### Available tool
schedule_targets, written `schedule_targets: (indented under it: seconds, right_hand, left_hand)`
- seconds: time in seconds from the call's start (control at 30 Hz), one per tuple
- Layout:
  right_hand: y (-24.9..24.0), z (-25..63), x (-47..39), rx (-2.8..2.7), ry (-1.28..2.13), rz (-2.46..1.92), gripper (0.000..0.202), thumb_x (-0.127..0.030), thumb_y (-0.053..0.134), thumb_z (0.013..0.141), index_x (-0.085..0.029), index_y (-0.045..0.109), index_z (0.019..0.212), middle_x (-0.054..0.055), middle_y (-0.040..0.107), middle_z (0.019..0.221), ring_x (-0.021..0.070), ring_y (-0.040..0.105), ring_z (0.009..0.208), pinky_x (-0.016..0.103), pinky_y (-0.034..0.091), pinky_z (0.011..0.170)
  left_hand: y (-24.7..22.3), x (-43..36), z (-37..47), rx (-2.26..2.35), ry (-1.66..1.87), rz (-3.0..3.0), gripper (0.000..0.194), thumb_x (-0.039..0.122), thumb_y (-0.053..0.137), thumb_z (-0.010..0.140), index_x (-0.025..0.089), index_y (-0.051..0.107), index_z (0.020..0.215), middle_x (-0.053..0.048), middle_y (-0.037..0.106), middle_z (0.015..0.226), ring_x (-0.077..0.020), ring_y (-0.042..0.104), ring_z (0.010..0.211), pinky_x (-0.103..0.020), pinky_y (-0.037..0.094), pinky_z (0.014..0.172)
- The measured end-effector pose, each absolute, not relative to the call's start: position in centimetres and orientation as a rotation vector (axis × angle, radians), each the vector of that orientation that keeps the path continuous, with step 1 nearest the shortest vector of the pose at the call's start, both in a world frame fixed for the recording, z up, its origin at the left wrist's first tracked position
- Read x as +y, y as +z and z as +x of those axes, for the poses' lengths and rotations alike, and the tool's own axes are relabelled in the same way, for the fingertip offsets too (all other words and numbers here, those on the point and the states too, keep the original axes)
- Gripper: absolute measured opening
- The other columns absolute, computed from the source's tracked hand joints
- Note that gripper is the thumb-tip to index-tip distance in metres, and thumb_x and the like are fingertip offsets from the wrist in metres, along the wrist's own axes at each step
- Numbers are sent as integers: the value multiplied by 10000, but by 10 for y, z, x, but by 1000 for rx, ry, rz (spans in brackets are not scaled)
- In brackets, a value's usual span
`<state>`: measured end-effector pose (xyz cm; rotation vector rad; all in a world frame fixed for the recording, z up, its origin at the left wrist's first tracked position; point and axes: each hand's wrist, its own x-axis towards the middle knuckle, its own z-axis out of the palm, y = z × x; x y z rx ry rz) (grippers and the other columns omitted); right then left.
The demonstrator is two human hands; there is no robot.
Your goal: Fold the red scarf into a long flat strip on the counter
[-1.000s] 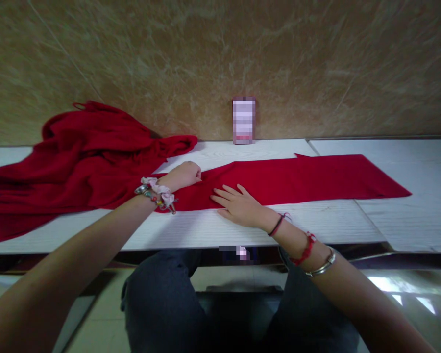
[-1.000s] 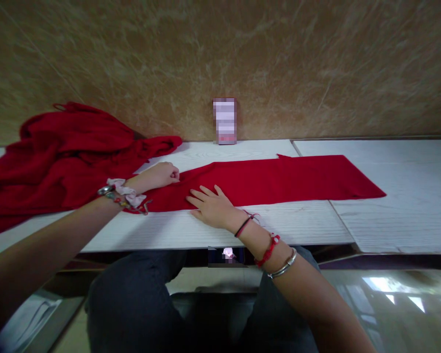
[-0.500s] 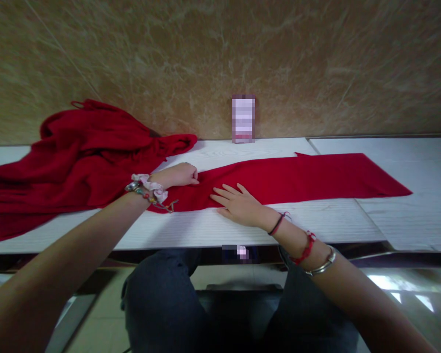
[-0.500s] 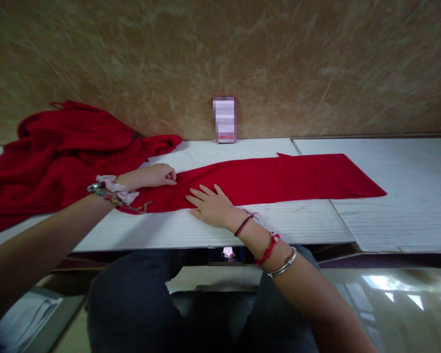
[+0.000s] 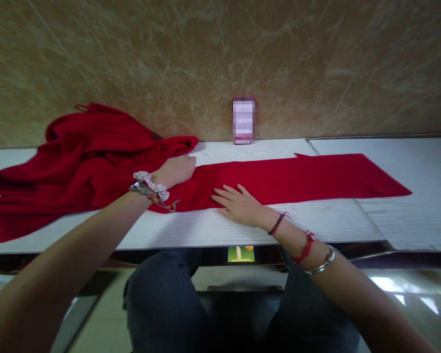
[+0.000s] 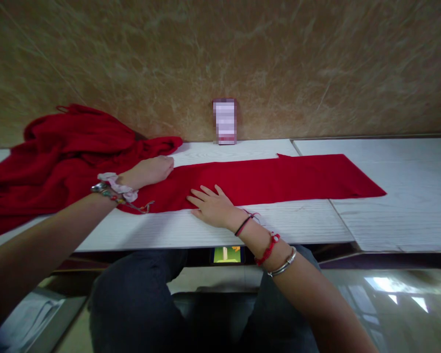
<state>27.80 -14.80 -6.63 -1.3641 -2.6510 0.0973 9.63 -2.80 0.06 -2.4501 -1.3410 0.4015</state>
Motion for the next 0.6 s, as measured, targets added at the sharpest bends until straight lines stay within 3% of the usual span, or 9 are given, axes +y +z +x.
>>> schedule_targets:
  seconds: [0.17, 0.33, 0.47, 0.6]
  right_hand:
    - [-66, 278, -148, -2656, 119, -1373, 487, -397, 283, 963, -206, 396, 1396, 64, 351, 1478, 260, 277, 1368, 531, 217, 1094]
    - [-63, 278, -149, -2666, 146, -1390, 493, -400, 283, 963, -204, 382, 1405, 55, 338, 1484, 256, 263, 1374, 526, 202, 1103]
    - [-63, 278, -149, -2658, 132, -1394, 484, -390, 296, 962, -205, 393, 1398, 54, 346, 1480, 254, 271, 1371, 522, 217, 1098]
    - [-66, 278, -148, -2651, 110, -1374, 483, -389, 292, 963, -202, 400, 1394, 52, 357, 1475, 257, 281, 1365, 521, 220, 1096]
  left_hand:
    - [7, -15, 93, -1489, 426, -2394, 366, 226, 304, 906, 97, 545, 1150, -175, 648, 1010, -272, 654, 882, -311, 487, 689]
    - [2, 11, 83, -1513, 339, -2581, 322, 294, 401, 860, 164, 595, 1082, -77, 668, 995, -175, 637, 870, -217, 458, 747]
    - [10, 26, 69, -1545, 517, -2771, 378, 418, 507, 771, 168, 638, 1022, -39, 681, 948, -157, 622, 820, -186, 441, 706]
    - [21, 24, 64, -1528, 677, -2884, 355, 329, 529, 685, 186, 652, 986, -3, 692, 889, -146, 613, 801, -170, 427, 665]
